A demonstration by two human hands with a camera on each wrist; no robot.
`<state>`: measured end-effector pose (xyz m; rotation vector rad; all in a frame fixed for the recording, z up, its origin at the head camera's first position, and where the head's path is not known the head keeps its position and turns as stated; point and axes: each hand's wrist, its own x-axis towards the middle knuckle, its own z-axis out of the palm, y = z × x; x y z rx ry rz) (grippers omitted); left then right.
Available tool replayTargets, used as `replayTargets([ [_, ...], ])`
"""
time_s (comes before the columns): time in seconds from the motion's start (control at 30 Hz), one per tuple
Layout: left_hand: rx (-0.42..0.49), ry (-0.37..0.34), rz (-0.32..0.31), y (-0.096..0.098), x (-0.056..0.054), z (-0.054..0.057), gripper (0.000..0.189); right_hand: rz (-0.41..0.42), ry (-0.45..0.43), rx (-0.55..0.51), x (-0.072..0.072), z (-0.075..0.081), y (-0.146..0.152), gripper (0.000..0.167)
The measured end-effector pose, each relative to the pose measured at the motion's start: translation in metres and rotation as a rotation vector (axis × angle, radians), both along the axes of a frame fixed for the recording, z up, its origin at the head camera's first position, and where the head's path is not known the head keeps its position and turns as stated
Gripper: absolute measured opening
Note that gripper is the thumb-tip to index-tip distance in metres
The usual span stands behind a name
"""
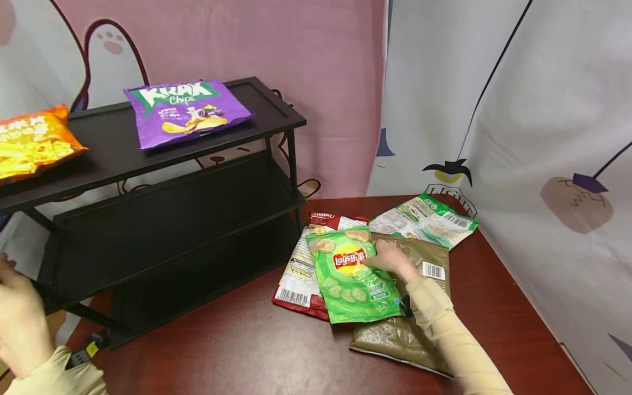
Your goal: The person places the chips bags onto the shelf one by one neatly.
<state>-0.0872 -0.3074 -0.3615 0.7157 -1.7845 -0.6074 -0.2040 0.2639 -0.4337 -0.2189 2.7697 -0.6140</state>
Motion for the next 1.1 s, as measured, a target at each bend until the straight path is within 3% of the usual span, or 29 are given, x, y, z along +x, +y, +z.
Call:
replayTargets([
  [0.1, 0.007, 0.004, 0.002, -0.001, 0.000, 0.000, 0.046, 0.022, 0.110, -0.036, 0.002, -0.002, -0.001, 0.050],
  [0.23, -0.005, 0.001, 0.001, -0.001, 0.000, 0.000, 0.046, 0.018, 0.242, -0.085, 0.008, 0.007, -0.004, 0.045],
  [0.47, -0.016, 0.014, -0.004, -0.001, -0.001, 0.000, 0.047, -0.068, 0.327, -0.184, 0.024, 0.045, -0.008, 0.048],
  [0.67, -0.022, 0.019, -0.007, -0.002, 0.000, 0.000, 0.047, -0.124, 0.481, -0.220, 0.038, 0.072, -0.011, 0.042],
  [0.87, -0.018, 0.009, -0.003, -0.001, -0.001, 0.000, 0.047, -0.147, 0.592, -0.249, 0.044, 0.086, -0.018, 0.033],
  [1.1, -0.013, 0.022, 0.002, -0.001, -0.001, -0.002, 0.046, -0.095, 0.659, -0.321, 0.043, 0.095, -0.042, 0.029],
])
